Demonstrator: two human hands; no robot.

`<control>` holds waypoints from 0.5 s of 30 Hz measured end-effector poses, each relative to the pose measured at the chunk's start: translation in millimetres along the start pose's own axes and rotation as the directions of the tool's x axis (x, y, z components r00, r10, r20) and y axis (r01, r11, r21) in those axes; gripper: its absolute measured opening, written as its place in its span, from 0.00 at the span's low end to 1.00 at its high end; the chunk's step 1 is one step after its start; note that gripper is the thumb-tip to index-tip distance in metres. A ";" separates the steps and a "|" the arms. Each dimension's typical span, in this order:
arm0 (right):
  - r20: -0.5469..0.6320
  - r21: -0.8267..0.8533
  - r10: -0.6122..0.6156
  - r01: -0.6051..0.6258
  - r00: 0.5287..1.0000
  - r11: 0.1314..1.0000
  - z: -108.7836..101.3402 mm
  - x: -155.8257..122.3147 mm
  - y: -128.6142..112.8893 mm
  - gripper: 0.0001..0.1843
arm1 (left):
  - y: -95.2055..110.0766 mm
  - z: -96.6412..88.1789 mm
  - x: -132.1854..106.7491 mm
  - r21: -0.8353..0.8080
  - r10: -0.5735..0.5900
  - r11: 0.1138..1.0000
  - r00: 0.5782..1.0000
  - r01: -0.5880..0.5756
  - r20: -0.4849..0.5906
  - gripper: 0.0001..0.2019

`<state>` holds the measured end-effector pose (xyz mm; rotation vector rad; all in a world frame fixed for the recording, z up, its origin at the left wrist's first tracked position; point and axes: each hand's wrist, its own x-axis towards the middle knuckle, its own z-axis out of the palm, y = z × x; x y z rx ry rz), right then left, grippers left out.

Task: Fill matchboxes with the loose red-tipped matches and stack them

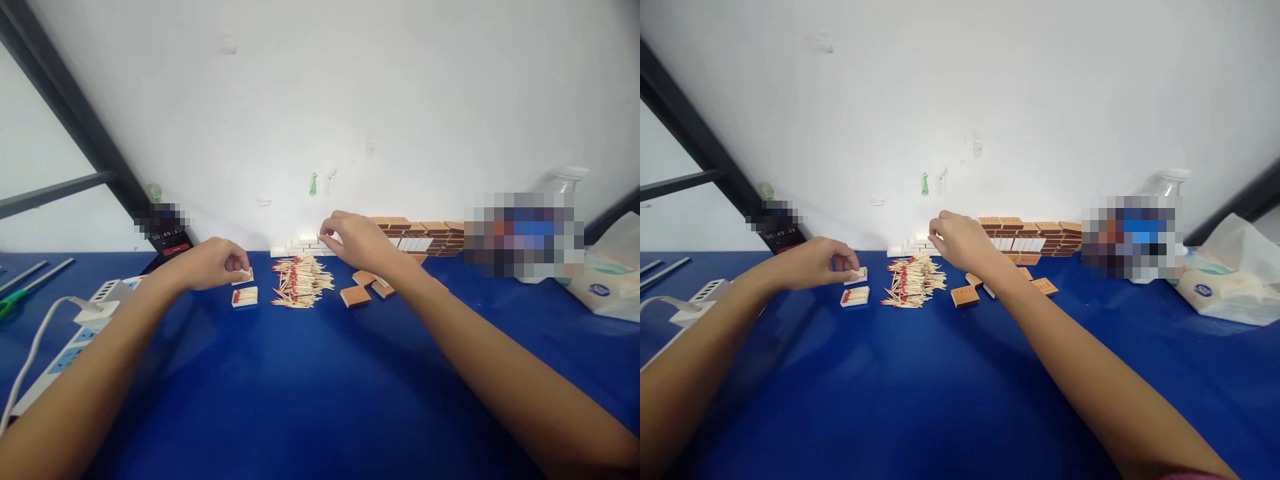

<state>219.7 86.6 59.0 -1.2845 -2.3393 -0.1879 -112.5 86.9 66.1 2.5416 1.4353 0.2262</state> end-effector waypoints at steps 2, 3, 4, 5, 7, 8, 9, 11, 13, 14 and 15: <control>0.023 0.058 -0.001 -0.001 1.000 0.998 -11.1 -2.5 -0.2 0.08 | -6.0 10.2 -9.5 -0.019 -0.017 1.000 0.999 0.016 -0.031 0.13; 0.032 0.092 0.002 -0.005 0.999 0.996 -16.0 -4.6 -1.4 0.07 | -8.3 13.8 -12.2 -0.014 -0.021 1.000 0.998 0.020 -0.060 0.14; 0.037 0.133 0.010 -0.015 0.999 0.991 -19.6 -7.1 -4.1 0.07 | -10.6 16.4 -13.8 -0.004 -0.027 1.000 0.996 0.027 -0.088 0.17; 0.042 0.188 0.017 -0.025 0.999 0.982 -21.3 -9.8 -8.5 0.07 | -13.0 18.0 -14.7 0.003 -0.037 0.999 0.993 0.038 -0.110 0.20; 0.067 0.329 0.007 -0.029 0.998 0.944 -17.0 -14.9 -23.2 0.08 | -18.9 19.9 -15.2 -0.007 -0.072 0.997 0.991 0.072 -0.115 0.28; 0.090 0.400 -0.015 -0.023 0.996 0.916 -10.7 -16.7 -33.3 0.08 | -22.2 20.8 -15.3 -0.019 -0.092 0.996 0.991 0.091 -0.101 0.30; 0.116 0.452 -0.057 -0.002 0.992 0.892 -2.0 -17.6 -44.7 0.08 | -25.5 21.9 -15.4 -0.030 -0.106 0.994 0.991 0.104 -0.082 0.31; 0.136 0.470 -0.149 0.068 0.979 0.880 19.4 -16.5 -69.6 0.07 | -31.2 25.2 -16.0 -0.032 -0.107 0.994 0.992 0.105 -0.063 0.30; 0.130 0.356 -0.256 0.196 0.958 0.914 40.3 -11.2 -93.5 0.15 | -34.3 28.9 -17.0 -0.014 -0.091 0.996 0.993 0.091 -0.081 0.30; 0.146 0.277 -0.274 0.227 0.951 0.934 48.8 -7.4 -103.9 0.20 | -34.7 30.6 -17.5 -0.002 -0.082 0.997 0.992 0.082 -0.098 0.30; 0.173 0.206 -0.282 0.245 0.944 0.947 55.4 -3.2 -112.7 0.23 | -34.2 32.0 -17.7 0.007 -0.071 0.997 0.991 0.073 -0.116 0.29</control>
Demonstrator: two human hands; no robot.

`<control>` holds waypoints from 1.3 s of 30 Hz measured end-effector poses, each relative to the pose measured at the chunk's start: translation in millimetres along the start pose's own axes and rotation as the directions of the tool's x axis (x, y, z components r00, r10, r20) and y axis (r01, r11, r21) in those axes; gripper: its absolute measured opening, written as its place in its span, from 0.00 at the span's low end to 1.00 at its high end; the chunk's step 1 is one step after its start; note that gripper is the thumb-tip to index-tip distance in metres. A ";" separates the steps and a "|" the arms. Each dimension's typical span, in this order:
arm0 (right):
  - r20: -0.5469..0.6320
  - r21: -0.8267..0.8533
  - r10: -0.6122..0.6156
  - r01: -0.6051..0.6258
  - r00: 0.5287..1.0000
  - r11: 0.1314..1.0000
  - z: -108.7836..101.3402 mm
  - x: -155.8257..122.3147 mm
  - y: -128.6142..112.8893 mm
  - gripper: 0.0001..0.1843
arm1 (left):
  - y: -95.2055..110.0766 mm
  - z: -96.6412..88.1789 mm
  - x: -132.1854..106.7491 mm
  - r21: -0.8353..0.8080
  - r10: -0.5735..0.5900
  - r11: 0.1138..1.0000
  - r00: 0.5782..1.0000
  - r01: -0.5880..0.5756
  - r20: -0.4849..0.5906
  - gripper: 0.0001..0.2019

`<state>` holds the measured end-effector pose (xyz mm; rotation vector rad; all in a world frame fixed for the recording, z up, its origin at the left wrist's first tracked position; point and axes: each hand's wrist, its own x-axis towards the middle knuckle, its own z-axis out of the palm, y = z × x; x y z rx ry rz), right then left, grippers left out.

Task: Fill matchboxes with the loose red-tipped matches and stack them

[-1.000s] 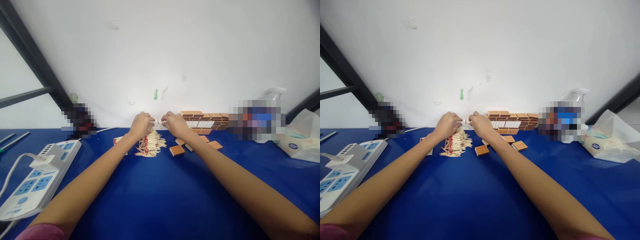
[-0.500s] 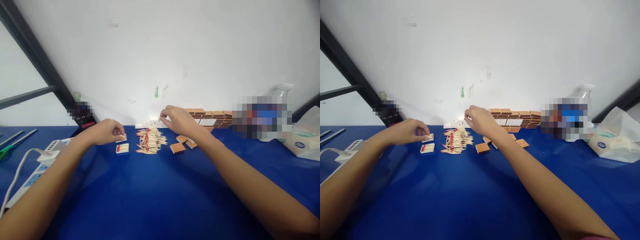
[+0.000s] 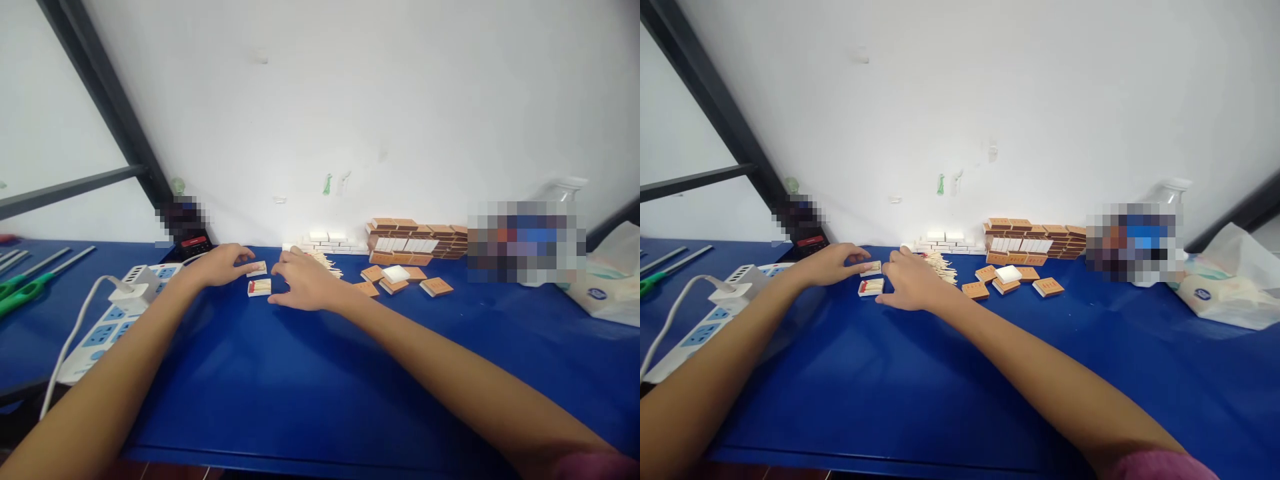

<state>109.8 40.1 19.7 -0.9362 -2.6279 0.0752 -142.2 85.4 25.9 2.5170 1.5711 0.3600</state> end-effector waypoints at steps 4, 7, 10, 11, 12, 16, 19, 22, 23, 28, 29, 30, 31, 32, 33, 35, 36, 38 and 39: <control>0.124 -0.100 0.036 -0.023 0.992 0.995 10.2 20.8 -12.6 0.20 | 7.8 3.4 0.6 0.018 0.064 0.998 0.996 -0.062 -0.067 0.23; 0.159 -0.078 0.018 -0.005 0.987 0.997 8.5 20.8 -14.3 0.15 | 15.5 4.5 1.3 0.006 0.104 0.994 0.986 -0.105 -0.129 0.19; 0.103 0.008 -0.012 0.011 0.995 1.000 0.8 6.4 -11.0 0.12 | 23.2 3.9 -0.2 -0.037 0.116 0.992 0.977 -0.124 -0.179 0.20; 0.071 0.058 -0.008 0.004 0.997 0.998 -3.7 -0.9 -8.2 0.11 | 26.3 3.6 -1.1 -0.075 0.112 0.989 0.976 -0.128 -0.187 0.20; 0.044 0.113 0.002 -0.007 0.999 0.994 -9.2 -8.9 -4.4 0.10 | 29.9 3.6 -2.0 -0.130 0.109 0.982 0.976 -0.135 -0.188 0.21; 0.022 0.310 0.129 -0.130 0.991 0.942 -37.0 -40.5 17.5 0.12 | 55.2 11.8 -4.7 -0.462 0.132 0.874 0.989 -0.151 -0.074 0.25; 0.060 0.366 0.240 -0.245 0.969 0.898 -53.2 -56.7 31.7 0.17 | 85.4 27.8 -5.6 -0.651 0.072 0.759 0.996 -0.021 0.052 0.26; 0.096 0.457 0.286 -0.297 0.954 0.838 -57.3 -65.8 41.0 0.20 | 112.6 43.7 -5.9 -0.779 0.000 0.624 0.997 0.064 0.082 0.25; 0.103 0.503 0.286 -0.297 0.953 0.811 -55.8 -68.0 43.8 0.22 | 118.4 47.4 -5.8 -0.805 -0.008 0.589 0.996 0.073 0.084 0.25; 0.275 0.746 0.393 -0.453 0.877 0.488 -37.5 -77.6 59.0 0.24 | 122.1 55.1 -3.6 -0.860 -0.065 0.496 0.993 0.121 0.102 0.23; 0.318 0.764 0.419 -0.491 0.851 0.418 -33.8 -78.8 61.6 0.25 | 120.6 55.7 -3.3 -0.858 -0.065 0.497 0.992 0.127 0.109 0.23; 0.348 0.776 0.434 -0.515 0.831 0.364 -30.6 -79.6 63.5 0.26 | 119.4 56.0 -3.1 -0.855 -0.063 0.502 0.992 0.129 0.112 0.23; 0.367 0.786 0.439 -0.526 0.820 0.325 -28.2 -79.9 64.8 0.26 | 118.8 56.1 -3.1 -0.851 -0.059 0.510 0.992 0.127 0.112 0.23; 0.380 0.795 0.441 -0.530 0.813 0.294 -26.7 -79.8 65.4 0.26 | 118.9 55.9 -3.3 -0.848 -0.055 0.517 0.993 0.121 0.108 0.23; 0.385 0.806 0.444 -0.529 0.810 0.266 -26.1 -79.5 65.4 0.26 | 119.7 55.5 -3.7 -0.844 -0.051 0.524 0.994 0.113 0.101 0.22; 0.386 0.827 0.455 -0.520 0.802 0.215 -26.7 -78.7 64.2 0.26 | 122.4 54.2 -4.6 -0.840 -0.034 0.535 0.996 0.091 0.087 0.21; 0.387 0.836 0.459 -0.514 0.800 0.190 -27.7 -78.4 63.5 0.25 | 123.9 53.6 -5.0 -0.840 -0.024 0.537 0.996 0.083 0.083 0.21; 0.390 0.849 0.457 -0.504 0.800 0.158 -29.7 -78.4 62.9 0.25 | 126.3 53.0 -5.7 -0.841 -0.007 0.536 0.997 0.071 0.080 0.21; 0.391 0.850 0.451 -0.503 0.802 0.157 -30.5 -78.6 63.3 0.25 | 127.1 53.1 -5.9 -0.843 0.000 0.534 0.997 0.067 0.079 0.21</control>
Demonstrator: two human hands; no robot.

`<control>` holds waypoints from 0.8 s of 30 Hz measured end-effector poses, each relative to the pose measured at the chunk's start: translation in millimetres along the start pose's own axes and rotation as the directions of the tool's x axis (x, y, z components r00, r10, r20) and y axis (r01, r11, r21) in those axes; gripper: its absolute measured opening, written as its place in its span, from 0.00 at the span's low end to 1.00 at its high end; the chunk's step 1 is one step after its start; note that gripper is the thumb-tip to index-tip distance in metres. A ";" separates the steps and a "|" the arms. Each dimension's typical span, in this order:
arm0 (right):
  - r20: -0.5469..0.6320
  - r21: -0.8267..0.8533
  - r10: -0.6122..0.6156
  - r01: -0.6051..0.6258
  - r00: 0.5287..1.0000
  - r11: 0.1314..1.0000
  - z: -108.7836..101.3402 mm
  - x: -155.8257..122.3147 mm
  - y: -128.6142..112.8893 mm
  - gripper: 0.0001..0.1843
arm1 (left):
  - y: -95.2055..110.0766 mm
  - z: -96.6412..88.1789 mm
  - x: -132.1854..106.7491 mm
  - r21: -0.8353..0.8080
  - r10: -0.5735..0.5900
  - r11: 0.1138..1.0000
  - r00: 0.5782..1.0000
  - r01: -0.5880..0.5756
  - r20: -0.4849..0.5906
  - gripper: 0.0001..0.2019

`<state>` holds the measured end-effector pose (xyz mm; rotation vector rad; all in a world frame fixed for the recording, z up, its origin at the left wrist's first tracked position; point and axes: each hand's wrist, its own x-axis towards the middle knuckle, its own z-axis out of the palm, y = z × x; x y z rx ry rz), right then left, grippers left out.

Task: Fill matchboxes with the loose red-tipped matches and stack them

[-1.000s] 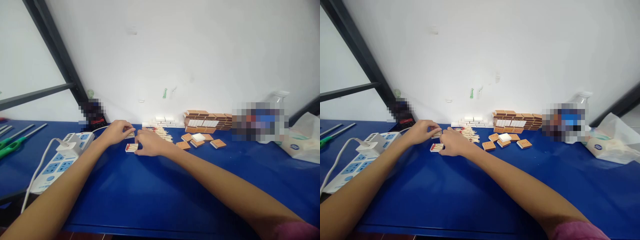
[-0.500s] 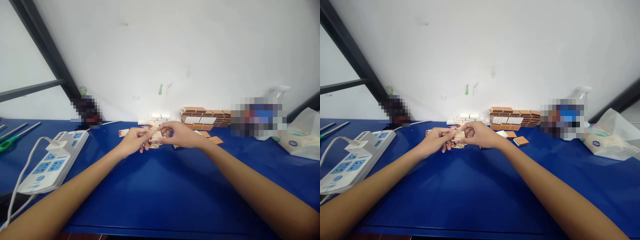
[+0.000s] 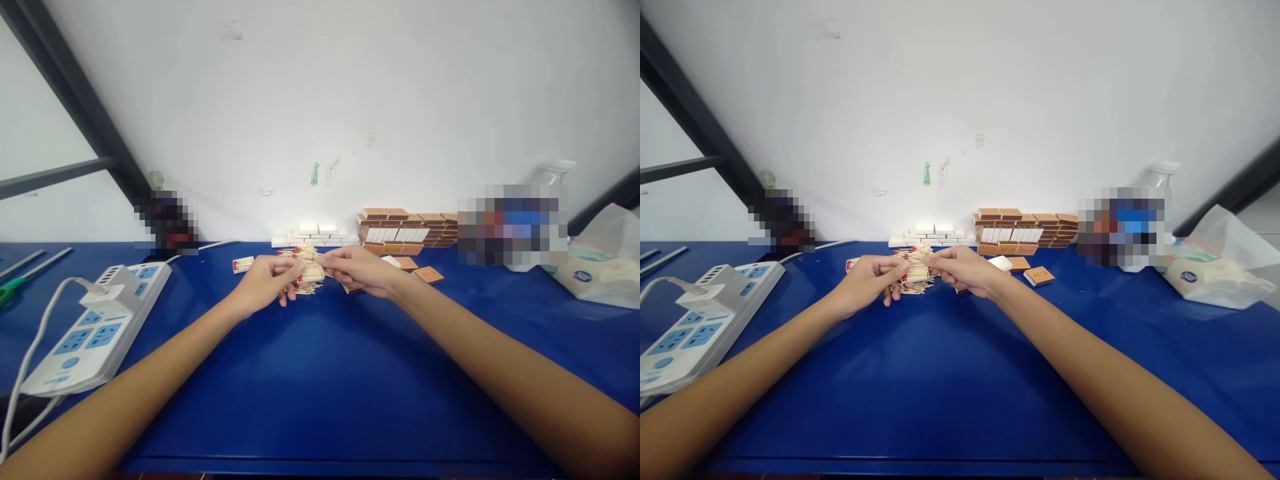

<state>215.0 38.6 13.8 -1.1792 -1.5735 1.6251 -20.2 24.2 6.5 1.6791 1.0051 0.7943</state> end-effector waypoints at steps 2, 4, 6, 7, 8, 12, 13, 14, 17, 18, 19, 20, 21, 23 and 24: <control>0.013 -0.016 -0.002 0.002 1.000 1.000 -1.9 -0.2 0.3 0.25 | -0.5 1.2 0.0 -0.003 0.012 1.000 1.000 -0.012 0.006 0.21; 0.035 -0.027 0.008 -0.007 0.999 1.000 -3.6 0.3 1.5 0.26 | -1.8 2.3 0.2 0.004 0.029 1.000 1.000 -0.029 0.010 0.21; 0.063 -0.030 0.028 -0.027 0.998 0.999 -4.5 0.7 2.5 0.27 | -2.9 3.5 0.2 0.019 0.033 0.999 0.999 -0.034 0.015 0.22; 0.073 -0.036 0.037 -0.034 0.997 0.999 -4.9 0.7 2.5 0.27 | -3.0 3.9 0.1 0.027 0.028 0.999 0.999 -0.028 0.017 0.22; 0.073 -0.050 0.037 -0.034 0.997 0.998 -5.7 0.6 2.1 0.27 | -2.7 4.0 -0.1 0.039 0.025 0.999 1.000 -0.026 0.016 0.23; -0.030 -0.138 -0.021 0.016 0.999 0.990 -18.2 -0.2 -1.3 0.27 | 1.3 -4.8 -1.0 0.194 0.114 0.977 0.988 -0.092 -0.107 0.24; -0.077 -0.152 -0.038 0.026 0.996 0.988 -24.1 0.1 -1.7 0.26 | 2.5 -10.4 -1.2 0.270 0.167 0.956 0.971 -0.117 -0.171 0.23; -0.130 -0.168 -0.052 0.030 0.990 0.985 -30.7 0.7 -1.5 0.26 | 3.3 -17.4 -1.1 0.359 0.224 0.924 0.945 -0.128 -0.240 0.23; -0.293 -0.305 -0.116 0.022 0.949 0.952 -49.6 4.7 2.8 0.27 | 1.4 -44.4 0.5 0.580 0.350 0.811 0.861 -0.082 -0.368 0.23; -0.331 -0.363 -0.147 0.017 0.932 0.932 -54.0 6.6 5.1 0.27 | -1.0 -54.1 1.7 0.630 0.367 0.775 0.846 -0.048 -0.387 0.22; -0.356 -0.415 -0.180 0.018 0.917 0.909 -56.8 8.9 7.5 0.28 | -4.1 -63.4 3.2 0.664 0.370 0.748 0.833 -0.004 -0.412 0.22; -0.368 -0.456 -0.215 0.026 0.905 0.890 -58.1 11.4 9.8 0.27 | -7.8 -72.0 4.8 0.667 0.350 0.744 0.826 0.042 -0.442 0.22; -0.369 -0.486 -0.244 0.038 0.897 0.873 -57.9 14.0 11.8 0.27 | -11.6 -79.6 6.5 0.642 0.294 0.761 0.837 0.087 -0.462 0.21; -0.350 -0.541 -0.296 0.067 0.889 0.838 -54.3 19.6 14.7 0.24 | -18.2 -91.0 9.3 0.551 0.147 0.822 0.881 0.144 -0.450 0.22; -0.334 -0.571 -0.319 0.079 0.887 0.817 -51.6 22.3 15.5 0.23 | -20.5 -94.8 10.3 0.524 0.109 0.837 0.889 0.159 -0.444 0.23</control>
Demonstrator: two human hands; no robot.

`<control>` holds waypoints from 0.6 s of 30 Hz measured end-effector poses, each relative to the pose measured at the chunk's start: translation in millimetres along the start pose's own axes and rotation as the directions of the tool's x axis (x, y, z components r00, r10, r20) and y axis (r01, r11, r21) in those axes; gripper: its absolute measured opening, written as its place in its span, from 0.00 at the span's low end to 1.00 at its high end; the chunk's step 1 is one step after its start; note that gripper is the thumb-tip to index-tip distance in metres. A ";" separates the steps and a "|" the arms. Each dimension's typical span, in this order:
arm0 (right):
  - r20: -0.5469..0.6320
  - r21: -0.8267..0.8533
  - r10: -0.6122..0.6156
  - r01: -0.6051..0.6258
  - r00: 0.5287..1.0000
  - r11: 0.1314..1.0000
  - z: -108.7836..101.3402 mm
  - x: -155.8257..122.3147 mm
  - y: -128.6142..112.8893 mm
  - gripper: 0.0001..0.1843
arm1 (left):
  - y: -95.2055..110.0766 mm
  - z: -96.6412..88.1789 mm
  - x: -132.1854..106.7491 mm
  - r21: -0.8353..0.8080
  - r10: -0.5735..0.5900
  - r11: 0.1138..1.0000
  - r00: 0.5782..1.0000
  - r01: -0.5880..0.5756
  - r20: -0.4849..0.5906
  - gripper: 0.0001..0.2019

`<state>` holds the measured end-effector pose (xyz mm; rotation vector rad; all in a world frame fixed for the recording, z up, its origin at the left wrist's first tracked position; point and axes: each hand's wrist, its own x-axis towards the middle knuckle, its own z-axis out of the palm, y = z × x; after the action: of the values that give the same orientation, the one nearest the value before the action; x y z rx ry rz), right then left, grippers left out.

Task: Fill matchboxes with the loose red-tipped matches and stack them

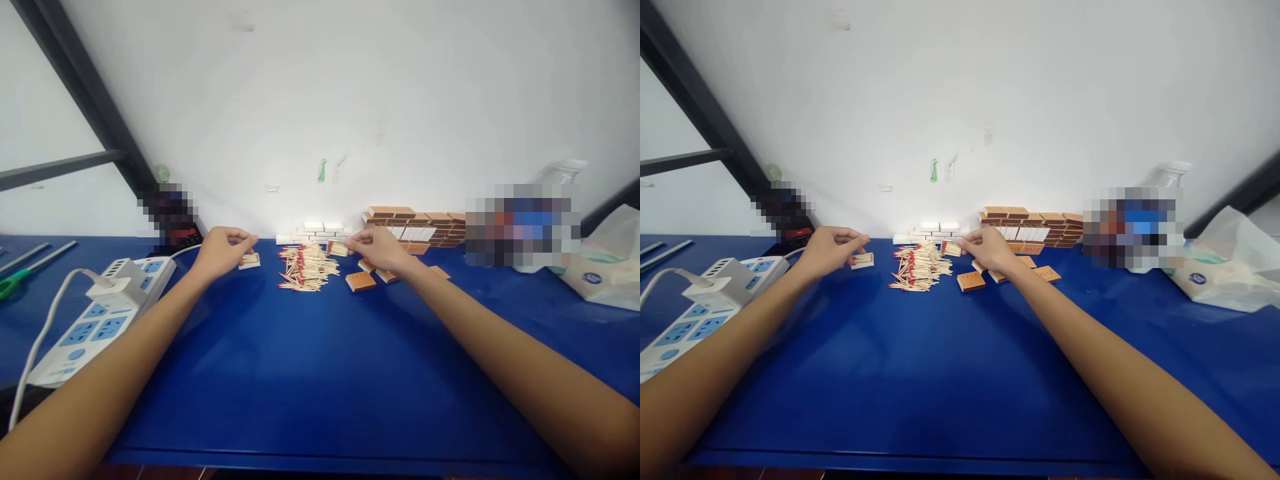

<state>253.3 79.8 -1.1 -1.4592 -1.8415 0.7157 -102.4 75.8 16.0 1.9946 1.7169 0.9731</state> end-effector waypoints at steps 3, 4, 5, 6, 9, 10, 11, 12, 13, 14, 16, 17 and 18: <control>0.006 -0.081 -0.061 0.061 0.998 0.995 8.8 2.5 -3.4 0.19 | -4.2 -3.7 3.1 -0.002 -0.024 1.000 1.000 0.024 -0.001 0.24; 0.005 -0.107 -0.076 0.076 0.997 0.991 10.3 2.8 -4.3 0.18 | -4.2 -5.4 3.3 0.003 -0.028 1.000 1.000 0.028 -0.009 0.23; 0.004 -0.129 -0.089 0.089 0.996 0.988 11.0 2.6 -4.7 0.18 | -4.2 -7.4 3.6 0.018 -0.030 0.999 0.999 0.031 -0.020 0.23; 0.003 -0.147 -0.100 0.099 0.995 0.984 10.9 2.0 -4.5 0.17 | -4.4 -9.6 3.9 0.056 -0.024 0.998 0.999 0.026 -0.036 0.22; -0.004 -0.193 -0.135 0.132 0.991 0.972 7.8 -1.8 0.0 0.17 | -8.5 -15.7 5.9 0.306 0.042 0.952 0.997 -0.018 -0.069 0.19; -0.011 -0.235 -0.166 0.159 0.986 0.959 6.5 -3.5 2.7 0.16 | -10.8 -17.1 6.7 0.399 0.063 0.916 0.997 -0.037 -0.051 0.20; -0.014 -0.294 -0.211 0.198 0.977 0.935 5.3 -5.4 5.6 0.16 | -13.3 -18.2 7.6 0.472 0.070 0.880 0.997 -0.054 -0.017 0.21; -0.010 -0.366 -0.267 0.245 0.964 0.898 4.4 -7.4 8.7 0.15 | -15.7 -18.8 8.3 0.515 0.060 0.855 0.998 -0.065 0.027 0.24; 0.006 -0.440 -0.323 0.292 0.946 0.849 3.9 -9.3 11.5 0.15 | -17.7 -19.1 8.9 0.537 0.039 0.841 0.997 -0.069 0.068 0.26; 0.029 -0.505 -0.370 0.333 0.929 0.796 3.6 -11.2 14.0 0.16 | -19.1 -19.2 9.3 0.545 0.018 0.836 0.995 -0.070 0.099 0.29; 0.075 -0.590 -0.422 0.381 0.904 0.712 3.5 -14.3 17.0 0.18 | -20.2 -18.9 9.3 0.537 -0.009 0.841 0.991 -0.063 0.130 0.33; 0.088 -0.617 -0.437 0.393 0.895 0.682 3.4 -15.5 17.3 0.19 | -20.1 -18.7 9.0 0.528 -0.014 0.847 0.990 -0.062 0.139 0.34; 0.093 -0.636 -0.449 0.400 0.889 0.660 3.3 -16.6 17.0 0.20 | -19.8 -18.6 8.7 0.519 -0.014 0.852 0.988 -0.068 0.152 0.36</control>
<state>263.5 67.4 -18.9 -1.3075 -2.3828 -0.2478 -129.2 85.1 18.8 2.3471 2.0265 0.3553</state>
